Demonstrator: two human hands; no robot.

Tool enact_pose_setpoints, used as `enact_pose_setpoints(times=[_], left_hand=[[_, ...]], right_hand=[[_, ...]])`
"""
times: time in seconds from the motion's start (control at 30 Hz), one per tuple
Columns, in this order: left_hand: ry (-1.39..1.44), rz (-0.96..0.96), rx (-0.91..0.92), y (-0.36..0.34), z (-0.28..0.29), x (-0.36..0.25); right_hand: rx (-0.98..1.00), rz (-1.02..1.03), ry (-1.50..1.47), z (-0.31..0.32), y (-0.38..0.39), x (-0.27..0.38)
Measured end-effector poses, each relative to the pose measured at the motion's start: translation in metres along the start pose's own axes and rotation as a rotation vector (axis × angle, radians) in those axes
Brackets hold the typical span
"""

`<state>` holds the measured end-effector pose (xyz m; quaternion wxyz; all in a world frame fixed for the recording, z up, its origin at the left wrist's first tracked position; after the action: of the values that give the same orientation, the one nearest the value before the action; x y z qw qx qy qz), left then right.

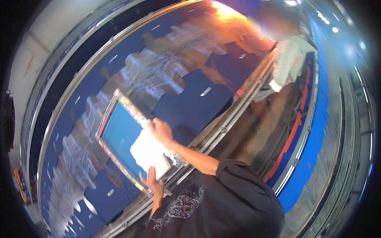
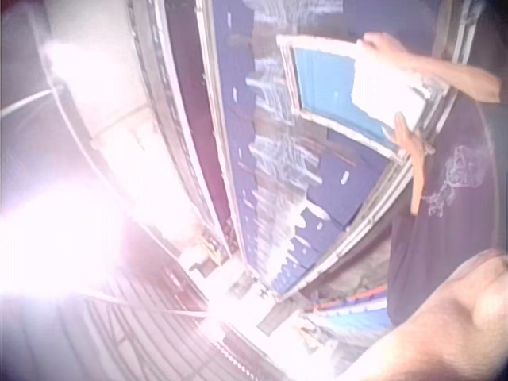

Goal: The person uses a squeegee to apply white ink through a screen onto a blue t-shirt laid on a printing table. They repeatedly pull the squeegee across the screen, lift it, and reposition the shirt as needed.

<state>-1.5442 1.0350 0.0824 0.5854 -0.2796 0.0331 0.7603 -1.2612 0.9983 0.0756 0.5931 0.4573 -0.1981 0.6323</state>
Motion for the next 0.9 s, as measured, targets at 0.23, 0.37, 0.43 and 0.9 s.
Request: enact_pose_setpoints(times=[0.23, 0.37, 0.43, 0.9], left_hand=[[0.094, 0.112, 0.087, -0.030, 0.018, -0.023], [0.081, 0.053, 0.150, -0.075, 0.007, -0.090], [0.110, 0.013, 0.141, -0.098, -0.022, -0.128], [0.216, -0.002, 0.134, -0.252, -0.211, -0.370]], right_hand=[[0.022, 0.128, -0.037, 0.069, 0.021, 0.033], [0.011, 0.251, -0.100, 0.154, 0.000, 0.030], [-0.043, 0.314, -0.104, 0.212, -0.020, 0.023], [-0.255, 0.389, -0.119, 0.544, -0.164, -0.055]])
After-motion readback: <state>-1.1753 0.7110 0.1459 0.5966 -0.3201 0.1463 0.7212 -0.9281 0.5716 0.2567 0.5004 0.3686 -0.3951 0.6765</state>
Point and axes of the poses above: each hand's wrist, its own y-axis away from the middle knuckle, its own z-axis out of the back of the hand, x = y × z, the point moved 5 cm from there along -y, towards the middle knuckle, and after that the axes turned 10 degrees about -z, right-handed, at the moved point
